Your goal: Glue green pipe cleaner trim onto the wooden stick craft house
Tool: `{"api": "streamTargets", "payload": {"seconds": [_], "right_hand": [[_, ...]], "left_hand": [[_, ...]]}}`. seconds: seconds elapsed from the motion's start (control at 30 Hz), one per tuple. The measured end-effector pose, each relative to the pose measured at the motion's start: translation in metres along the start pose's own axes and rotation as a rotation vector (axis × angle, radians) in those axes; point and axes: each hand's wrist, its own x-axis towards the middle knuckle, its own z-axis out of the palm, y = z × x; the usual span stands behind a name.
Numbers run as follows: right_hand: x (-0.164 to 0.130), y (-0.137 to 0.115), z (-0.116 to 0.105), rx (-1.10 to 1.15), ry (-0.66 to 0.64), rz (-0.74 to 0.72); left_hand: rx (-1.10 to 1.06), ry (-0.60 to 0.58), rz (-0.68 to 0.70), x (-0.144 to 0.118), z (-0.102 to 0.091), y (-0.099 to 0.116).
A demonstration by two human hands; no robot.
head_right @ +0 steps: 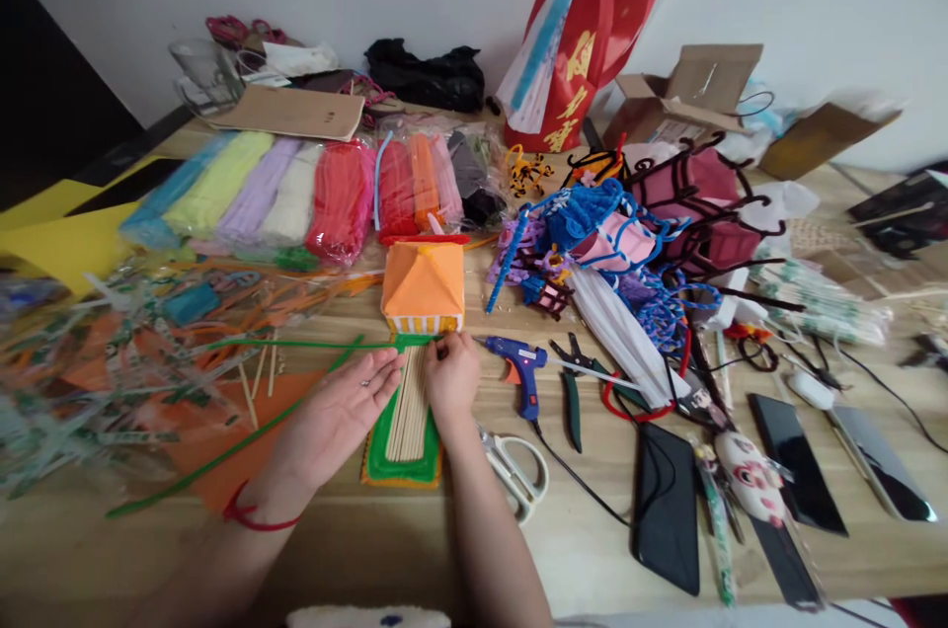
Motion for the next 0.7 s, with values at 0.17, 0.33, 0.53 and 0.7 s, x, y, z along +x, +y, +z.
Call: {"api": "streamTargets", "payload": {"seconds": [0.17, 0.33, 0.53, 0.7], "right_hand": [[-0.009, -0.009, -0.013, 0.018, 0.111, -0.144], [-0.024, -0.025, -0.025, 0.325, 0.054, -0.127], [-0.028, -0.024, -0.024, 0.452, 0.067, -0.027], [-0.023, -0.015, -0.024, 0.586, 0.108, 0.067]], "left_hand": [[0.045, -0.064, 0.084, 0.018, 0.002, -0.010], [0.106, -0.069, 0.181, 0.034, -0.011, -0.025], [0.219, 0.008, 0.288, 0.041, -0.030, -0.022], [0.194, 0.010, 0.335, 0.047, -0.035, -0.016]]}}
